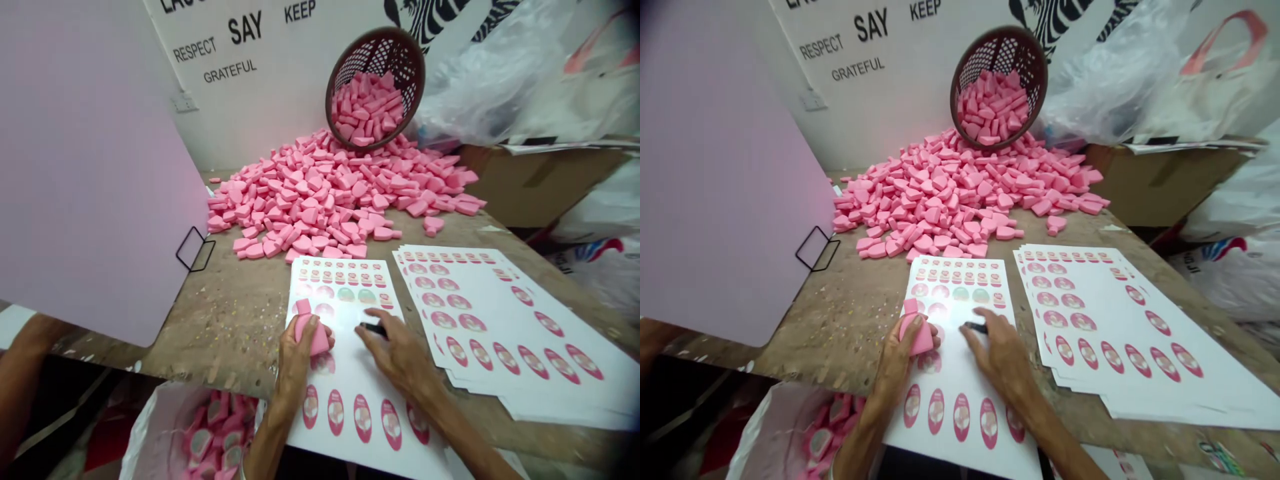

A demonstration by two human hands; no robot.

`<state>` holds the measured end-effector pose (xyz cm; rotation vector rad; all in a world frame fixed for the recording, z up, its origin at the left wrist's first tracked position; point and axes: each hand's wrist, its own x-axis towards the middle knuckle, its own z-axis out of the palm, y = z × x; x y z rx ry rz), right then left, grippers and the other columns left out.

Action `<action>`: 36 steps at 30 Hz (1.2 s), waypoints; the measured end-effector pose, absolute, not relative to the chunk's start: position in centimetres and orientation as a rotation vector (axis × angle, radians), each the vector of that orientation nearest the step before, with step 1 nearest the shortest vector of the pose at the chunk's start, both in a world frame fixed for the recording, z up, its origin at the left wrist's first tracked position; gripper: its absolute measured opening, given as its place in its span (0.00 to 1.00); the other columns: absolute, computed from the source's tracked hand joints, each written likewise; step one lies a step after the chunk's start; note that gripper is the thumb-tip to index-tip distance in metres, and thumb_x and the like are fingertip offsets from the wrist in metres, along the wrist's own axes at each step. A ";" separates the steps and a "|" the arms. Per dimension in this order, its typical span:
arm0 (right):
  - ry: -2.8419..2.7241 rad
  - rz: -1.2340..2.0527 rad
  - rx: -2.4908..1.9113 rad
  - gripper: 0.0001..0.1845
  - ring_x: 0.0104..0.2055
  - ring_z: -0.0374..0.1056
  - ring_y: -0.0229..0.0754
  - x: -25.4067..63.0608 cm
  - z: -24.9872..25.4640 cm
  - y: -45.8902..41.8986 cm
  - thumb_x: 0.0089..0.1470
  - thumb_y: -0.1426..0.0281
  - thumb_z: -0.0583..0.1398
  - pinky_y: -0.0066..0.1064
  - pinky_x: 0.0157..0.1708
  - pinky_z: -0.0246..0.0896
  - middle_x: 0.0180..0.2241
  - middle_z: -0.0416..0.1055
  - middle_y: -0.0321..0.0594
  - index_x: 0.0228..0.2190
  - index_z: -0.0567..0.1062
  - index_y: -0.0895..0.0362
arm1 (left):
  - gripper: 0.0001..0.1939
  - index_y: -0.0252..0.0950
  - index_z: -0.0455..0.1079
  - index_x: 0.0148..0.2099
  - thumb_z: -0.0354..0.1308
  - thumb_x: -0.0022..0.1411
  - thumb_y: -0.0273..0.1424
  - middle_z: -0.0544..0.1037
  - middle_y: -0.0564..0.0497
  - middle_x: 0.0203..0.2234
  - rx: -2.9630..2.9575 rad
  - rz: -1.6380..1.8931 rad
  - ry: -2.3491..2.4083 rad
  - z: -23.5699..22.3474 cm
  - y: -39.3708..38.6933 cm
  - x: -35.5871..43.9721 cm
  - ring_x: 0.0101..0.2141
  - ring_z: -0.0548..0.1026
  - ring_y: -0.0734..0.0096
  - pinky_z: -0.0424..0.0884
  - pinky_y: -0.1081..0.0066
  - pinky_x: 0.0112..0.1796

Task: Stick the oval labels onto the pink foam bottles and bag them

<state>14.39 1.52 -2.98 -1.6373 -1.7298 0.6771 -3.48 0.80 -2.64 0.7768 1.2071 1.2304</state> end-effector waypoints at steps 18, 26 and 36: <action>-1.834 0.088 -1.754 0.12 0.35 0.67 0.45 18.3 -5.5 8.9 0.60 0.62 0.51 0.35 0.36 0.53 0.31 0.74 0.40 0.32 0.70 0.54 | 0.20 0.32 0.68 0.41 0.64 0.53 0.43 0.73 0.50 0.28 1.034 1.025 1.163 -0.3 4.8 -1.5 0.26 0.76 0.70 0.76 0.71 0.26; -1.936 -0.051 -1.676 0.08 0.37 0.64 0.45 18.4 -7.2 10.0 0.58 0.66 0.54 0.36 0.38 0.45 0.31 0.74 0.40 0.30 0.71 0.55 | 0.23 0.32 0.64 0.42 0.59 0.57 0.47 0.73 0.47 0.31 1.032 1.043 1.083 -3.5 8.7 2.2 0.30 0.80 0.63 0.77 0.69 0.28; -1.932 -0.089 -1.653 0.08 0.35 0.63 0.44 18.9 -7.6 10.1 0.58 0.69 0.54 0.35 0.37 0.43 0.29 0.72 0.39 0.28 0.71 0.56 | 0.20 0.31 0.64 0.44 0.58 0.60 0.44 0.72 0.44 0.35 1.029 0.957 1.047 -3.7 9.4 1.6 0.32 0.81 0.60 0.78 0.68 0.30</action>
